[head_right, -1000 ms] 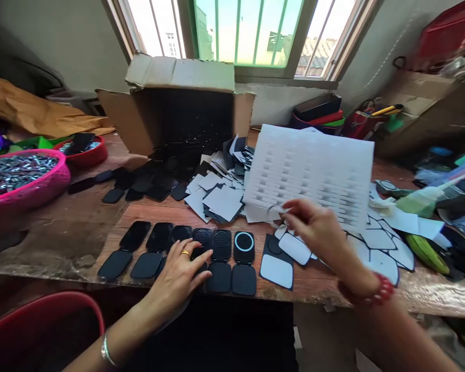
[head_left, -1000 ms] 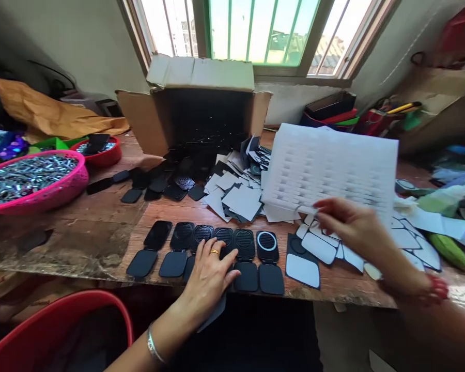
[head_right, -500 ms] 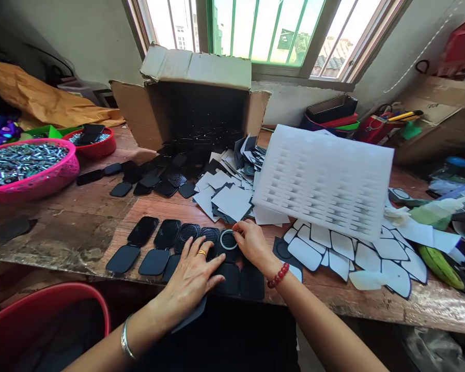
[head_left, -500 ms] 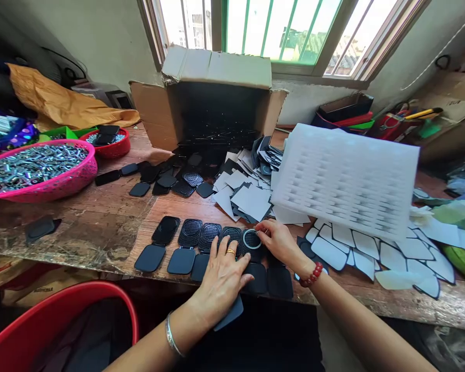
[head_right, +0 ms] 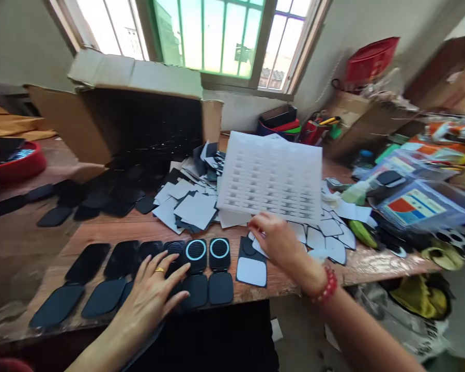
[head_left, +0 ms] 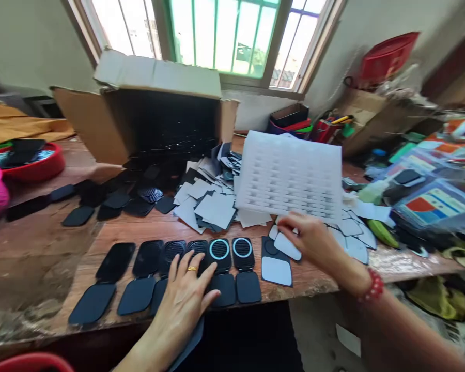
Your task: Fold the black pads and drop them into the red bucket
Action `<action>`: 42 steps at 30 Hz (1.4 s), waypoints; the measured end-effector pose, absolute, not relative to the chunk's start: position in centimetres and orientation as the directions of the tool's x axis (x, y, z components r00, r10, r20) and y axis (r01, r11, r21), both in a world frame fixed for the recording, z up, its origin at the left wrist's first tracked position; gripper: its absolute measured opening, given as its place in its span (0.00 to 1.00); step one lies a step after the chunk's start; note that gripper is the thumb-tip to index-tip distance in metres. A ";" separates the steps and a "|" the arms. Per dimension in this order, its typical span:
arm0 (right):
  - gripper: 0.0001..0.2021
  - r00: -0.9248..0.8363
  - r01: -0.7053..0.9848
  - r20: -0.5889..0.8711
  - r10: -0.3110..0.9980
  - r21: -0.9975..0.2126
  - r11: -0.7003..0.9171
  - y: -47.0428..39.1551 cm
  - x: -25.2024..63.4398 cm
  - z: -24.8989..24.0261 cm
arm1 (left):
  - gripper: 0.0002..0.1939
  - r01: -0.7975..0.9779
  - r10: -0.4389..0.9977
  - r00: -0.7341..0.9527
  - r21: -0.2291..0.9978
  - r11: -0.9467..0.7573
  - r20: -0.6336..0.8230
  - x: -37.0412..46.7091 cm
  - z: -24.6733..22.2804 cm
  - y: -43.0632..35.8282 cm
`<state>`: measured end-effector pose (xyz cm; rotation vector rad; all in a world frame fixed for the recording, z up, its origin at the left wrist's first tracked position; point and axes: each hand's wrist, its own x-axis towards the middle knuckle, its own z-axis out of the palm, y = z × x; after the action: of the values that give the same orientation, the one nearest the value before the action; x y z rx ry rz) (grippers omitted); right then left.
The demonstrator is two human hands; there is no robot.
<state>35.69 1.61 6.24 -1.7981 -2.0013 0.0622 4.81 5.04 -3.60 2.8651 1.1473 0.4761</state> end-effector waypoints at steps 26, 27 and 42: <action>0.12 0.359 0.903 0.466 0.809 -0.391 -0.176 1.9 44.8 11.5 | 0.17 0.727 0.751 0.612 0.196 -0.658 0.248 1.5 -2.6 4.7; 0.14 0.341 0.868 0.404 0.849 -0.483 -0.119 2.0 42.4 10.9 | 0.17 0.739 0.767 0.606 0.209 -0.641 0.209 1.5 -2.2 4.6; 0.04 -0.082 0.539 -0.108 0.991 -0.841 -0.048 10.7 21.1 -2.5 | 0.22 0.781 0.813 0.579 0.247 -0.573 0.055 1.9 -1.4 4.1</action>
<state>21.09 10.72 -2.48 -1.6300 -1.6665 1.0317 1.87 4.15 -1.38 2.6133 1.3354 0.2411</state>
